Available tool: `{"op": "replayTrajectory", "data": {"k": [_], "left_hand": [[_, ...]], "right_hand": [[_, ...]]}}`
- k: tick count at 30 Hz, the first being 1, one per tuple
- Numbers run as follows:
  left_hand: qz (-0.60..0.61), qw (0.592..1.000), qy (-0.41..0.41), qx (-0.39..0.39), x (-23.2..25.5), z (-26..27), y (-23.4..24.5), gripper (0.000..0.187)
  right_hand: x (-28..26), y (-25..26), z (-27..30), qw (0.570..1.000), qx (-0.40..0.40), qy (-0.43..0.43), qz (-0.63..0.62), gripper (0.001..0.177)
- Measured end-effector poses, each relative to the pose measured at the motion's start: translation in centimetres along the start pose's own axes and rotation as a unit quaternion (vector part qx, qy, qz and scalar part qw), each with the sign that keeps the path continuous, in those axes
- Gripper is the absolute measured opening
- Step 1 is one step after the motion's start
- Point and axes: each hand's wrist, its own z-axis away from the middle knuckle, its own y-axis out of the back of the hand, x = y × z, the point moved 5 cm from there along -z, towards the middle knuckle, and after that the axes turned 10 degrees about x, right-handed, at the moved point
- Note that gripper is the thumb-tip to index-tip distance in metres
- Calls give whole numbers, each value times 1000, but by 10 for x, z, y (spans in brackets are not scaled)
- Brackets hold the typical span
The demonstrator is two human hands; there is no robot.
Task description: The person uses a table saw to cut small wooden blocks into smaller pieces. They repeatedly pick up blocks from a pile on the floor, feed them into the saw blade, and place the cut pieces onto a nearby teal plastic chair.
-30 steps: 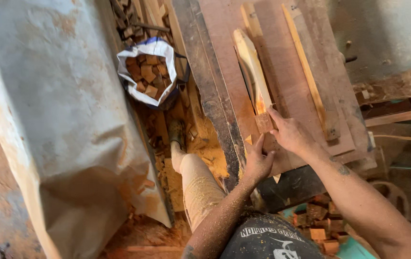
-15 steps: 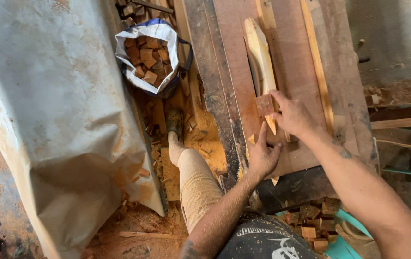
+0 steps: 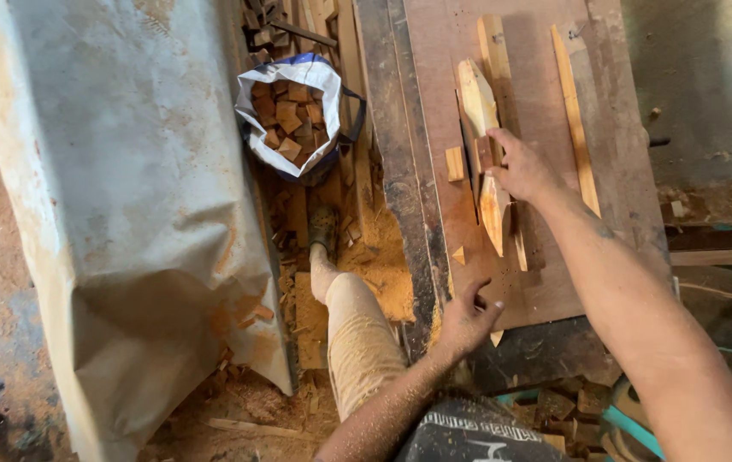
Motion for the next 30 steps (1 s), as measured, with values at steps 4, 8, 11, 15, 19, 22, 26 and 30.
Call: {"op": "replayTrajectory", "data": {"k": [4, 8, 11, 15, 19, 22, 26, 30], "left_hand": [[144, 981, 126, 11, -28, -14, -3, 48], [322, 925, 200, -16, -33, -20, -34, 43], [430, 879, 208, -15, -22, -17, -35, 40], [351, 926, 125, -55, -3, -32, -16, 41], [284, 950, 56, -116, 1, -49, -9, 43], [294, 944, 47, -140, 2, -65, -7, 39], [166, 986, -18, 4, 4, -75, 6, 41], [18, 983, -109, 148, 13, -51, 10, 47]], "right_hand": [[-1, -1, 83, 998, -28, -23, 48, 67], [22, -15, 209, 982, -4, -129, -140, 72], [21, -10, 249, 976, 77, -22, -201, 53], [33, 5, 227, 978, -40, -141, -148, 58], [11, 20, 201, 983, -158, -85, -41, 87], [-5, 27, 183, 982, -174, -55, 44, 92], [-5, 16, 163, 970, -192, -145, 41, 77], [-8, 2, 142, 996, -52, -72, 28, 71]]}}
